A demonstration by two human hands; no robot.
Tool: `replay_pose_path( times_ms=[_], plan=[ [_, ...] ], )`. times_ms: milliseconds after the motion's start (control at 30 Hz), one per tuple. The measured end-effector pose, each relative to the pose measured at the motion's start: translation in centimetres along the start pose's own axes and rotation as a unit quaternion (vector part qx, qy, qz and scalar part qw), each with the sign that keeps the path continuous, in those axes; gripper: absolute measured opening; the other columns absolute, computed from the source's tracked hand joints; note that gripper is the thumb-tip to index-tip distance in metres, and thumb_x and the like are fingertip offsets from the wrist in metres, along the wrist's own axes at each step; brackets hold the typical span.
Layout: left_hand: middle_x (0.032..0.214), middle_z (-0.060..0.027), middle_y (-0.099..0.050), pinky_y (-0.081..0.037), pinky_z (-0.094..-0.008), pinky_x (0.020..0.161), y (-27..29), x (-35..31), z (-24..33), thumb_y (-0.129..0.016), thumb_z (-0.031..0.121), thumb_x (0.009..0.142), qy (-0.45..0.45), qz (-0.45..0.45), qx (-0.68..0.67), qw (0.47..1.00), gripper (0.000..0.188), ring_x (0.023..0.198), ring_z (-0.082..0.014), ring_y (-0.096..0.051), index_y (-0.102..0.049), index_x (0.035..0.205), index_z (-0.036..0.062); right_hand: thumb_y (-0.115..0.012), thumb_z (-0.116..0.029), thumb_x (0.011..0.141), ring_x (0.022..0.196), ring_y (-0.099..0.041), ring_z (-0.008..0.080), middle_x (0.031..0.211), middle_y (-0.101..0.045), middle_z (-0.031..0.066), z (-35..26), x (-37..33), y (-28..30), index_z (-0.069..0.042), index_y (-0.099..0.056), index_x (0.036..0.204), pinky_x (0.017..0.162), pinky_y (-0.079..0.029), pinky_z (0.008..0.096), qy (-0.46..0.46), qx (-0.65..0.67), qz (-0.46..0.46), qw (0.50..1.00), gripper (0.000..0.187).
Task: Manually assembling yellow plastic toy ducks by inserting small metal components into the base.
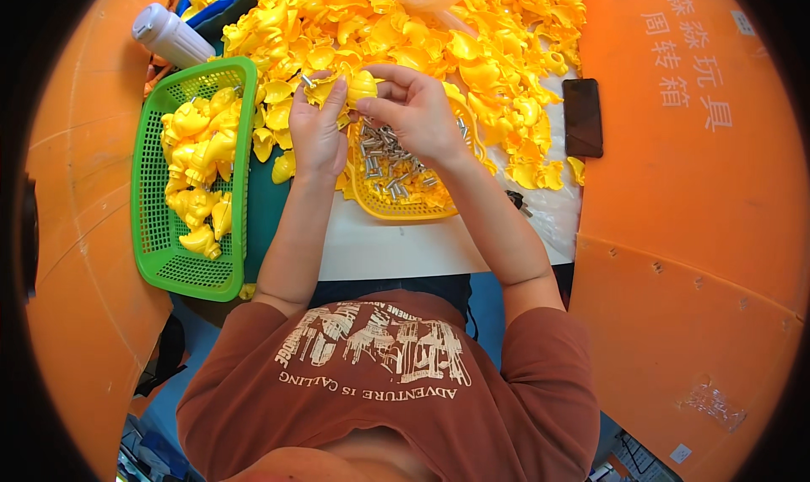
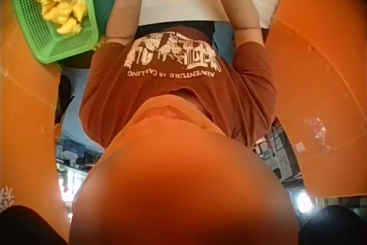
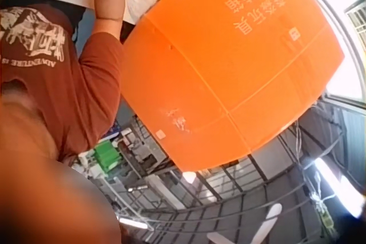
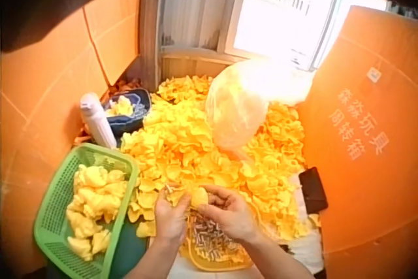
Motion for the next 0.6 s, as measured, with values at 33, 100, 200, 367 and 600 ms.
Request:
replay_pose_path(
  times_ms=[33,100,200,367,600],
  plan=[
    [0.095,-0.0085,-0.056,-0.049,-0.023,0.07,-0.1,-0.1,0.1,-0.064,0.005,0.083,0.0,-0.001,0.001,1.0,0.028,0.083,-0.0131,-0.057,-0.045,0.104,0.0037,-0.064,-0.001,0.08,0.074,-0.061,0.0105,0.087,-0.064,0.0081,-0.1,-0.1,0.2,0.006,-0.054,0.111,0.06,-0.047,0.0186,0.001,0.001,0.0,1.0,0.033],
    [0.1,-0.0101,-0.056,-0.049,-0.0308,0.077,-0.4,-0.2,0.5,-0.052,0.021,0.092,0.042,-0.009,-0.062,0.997,0.025,0.089,-0.0173,-0.058,-0.045,0.109,0.0045,-0.064,-0.002,0.08,0.072,-0.061,0.0101,0.084,-0.064,0.0071,-0.2,-0.4,0.7,0.005,-0.055,0.109,0.059,-0.046,0.019,0.007,-0.024,0.022,0.999,0.031],
    [0.108,-0.0118,-0.055,-0.046,-0.038,0.084,-0.7,-0.4,1.2,-0.032,0.037,0.098,0.117,-0.061,-0.146,0.98,0.038,0.096,-0.0212,-0.056,-0.043,0.116,0.0058,-0.065,-0.002,0.08,0.069,-0.06,0.0086,0.081,-0.064,0.0061,-0.6,-0.5,0.2,0.005,-0.056,0.107,0.059,-0.046,0.0188,0.03,-0.025,0.043,0.998,0.029],
    [0.112,-0.013,-0.053,-0.042,-0.0391,0.09,-0.8,-0.6,1.6,-0.018,0.043,0.098,0.143,-0.086,-0.124,0.978,0.05,0.103,-0.0224,-0.053,-0.042,0.12,0.0062,-0.064,-0.001,0.08,0.072,-0.06,0.0083,0.083,-0.065,0.0062,-1.3,-0.5,-1.3,0.005,-0.059,0.105,0.062,-0.047,0.0199,0.093,-0.067,0.01,0.993,0.027],
    [0.112,-0.0115,-0.053,-0.038,-0.0381,0.091,-1.0,-0.9,2.1,-0.018,0.041,0.098,0.132,-0.076,-0.084,0.985,0.048,0.104,-0.0213,-0.05,-0.043,0.12,0.0062,-0.063,-0.001,0.081,0.075,-0.061,0.0091,0.082,-0.066,0.0072,-0.8,-0.1,-2.4,0.005,-0.063,0.101,0.067,-0.049,0.0213,0.095,-0.187,0.021,0.977,0.021]
  ],
)
Point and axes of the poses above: each hand's wrist, its own x-axis towards the middle knuckle, its own y-axis out of the back of the hand, z = x × y, the point moved 2 cm from there along x, towards the middle knuckle
